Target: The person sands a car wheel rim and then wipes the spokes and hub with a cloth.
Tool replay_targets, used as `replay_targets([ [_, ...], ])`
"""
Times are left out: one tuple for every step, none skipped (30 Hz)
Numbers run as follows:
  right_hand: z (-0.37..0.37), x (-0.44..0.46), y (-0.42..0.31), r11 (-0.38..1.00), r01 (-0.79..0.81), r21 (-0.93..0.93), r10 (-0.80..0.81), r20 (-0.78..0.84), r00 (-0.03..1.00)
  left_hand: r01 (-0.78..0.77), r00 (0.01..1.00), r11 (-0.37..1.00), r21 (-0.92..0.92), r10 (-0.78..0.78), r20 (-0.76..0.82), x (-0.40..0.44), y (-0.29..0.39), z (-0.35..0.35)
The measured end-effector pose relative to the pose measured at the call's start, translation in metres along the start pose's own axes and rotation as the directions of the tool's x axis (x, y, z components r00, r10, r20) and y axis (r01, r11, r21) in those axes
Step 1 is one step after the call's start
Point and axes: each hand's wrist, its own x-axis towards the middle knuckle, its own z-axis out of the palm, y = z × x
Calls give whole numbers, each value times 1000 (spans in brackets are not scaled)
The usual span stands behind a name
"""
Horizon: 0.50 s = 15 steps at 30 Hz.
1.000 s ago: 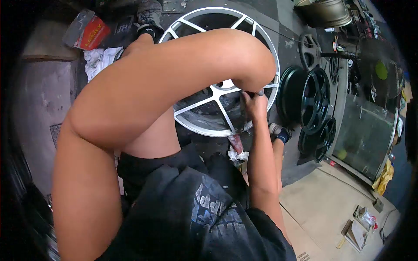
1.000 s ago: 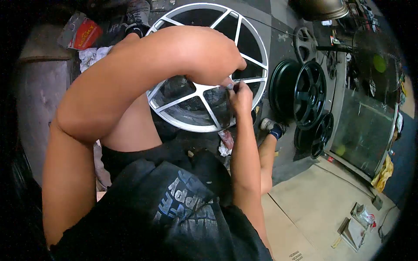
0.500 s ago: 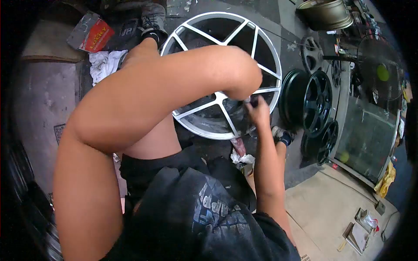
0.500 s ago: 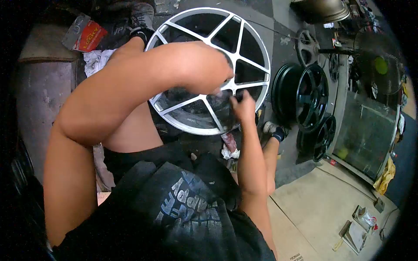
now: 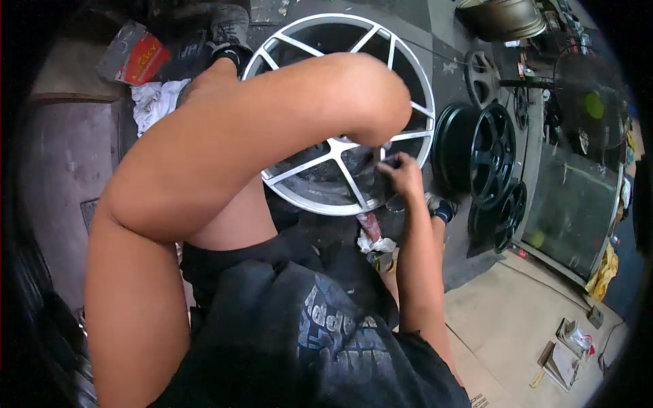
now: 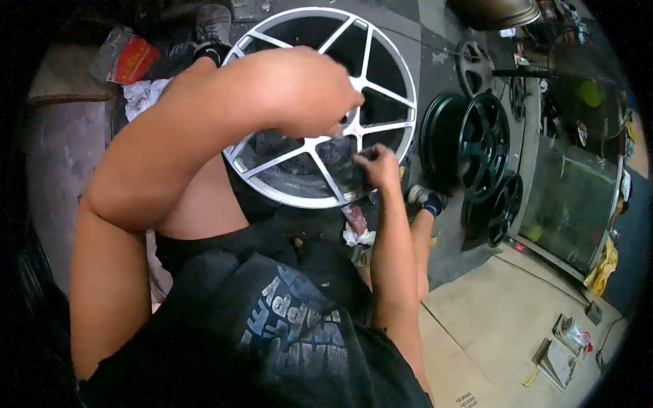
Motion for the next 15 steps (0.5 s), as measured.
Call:
replay_targets([
  [-2,14,-10,998,-6,61,7,-10,1000,1,1000,1000,-30,-2,-13,5,3,1],
  [-6,24,-23,992,-6,123,10,-26,1000,5,1000,999,-53,-7,-29,9,5,0],
  [-15,30,-39,996,52,67,-50,-32,998,-16,999,994,-105,12,-41,12,8,1],
  [-10,34,-29,997,73,36,-71,-57,996,-31,998,987,-155,23,-57,14,10,2],
  [-7,38,-23,996,92,4,-91,-82,992,-6,1000,986,-169,5,-7,15,10,4],
  [-6,27,-16,998,58,29,-55,-89,995,-14,1000,986,-168,13,-4,12,10,4],
  [-9,14,-11,999,39,-9,-39,-41,998,-15,1000,991,-129,18,20,6,6,3],
  [-13,6,-7,998,25,-52,-24,13,1000,-13,999,995,-96,17,45,2,1,3],
  [-9,6,1,995,-27,-94,28,13,1000,3,998,997,-82,3,70,-2,-3,0],
  [-11,8,-9,995,-30,-93,32,22,999,3,997,996,-88,4,77,1,-3,3],
  [-15,17,-22,997,-68,-39,68,8,998,15,999,998,-58,-12,46,6,-1,5],
  [-17,27,-33,994,-106,18,106,-9,994,26,1000,999,-25,-26,13,10,0,5],
  [-11,40,-26,987,-72,141,74,-10,997,-29,999,997,-73,27,-29,14,3,7],
  [-7,46,-18,988,-59,145,63,-20,998,-22,999,998,-60,20,-36,16,3,7],
  [-5,40,-17,993,0,119,7,-62,998,-26,1000,994,-109,24,-18,14,4,6],
])
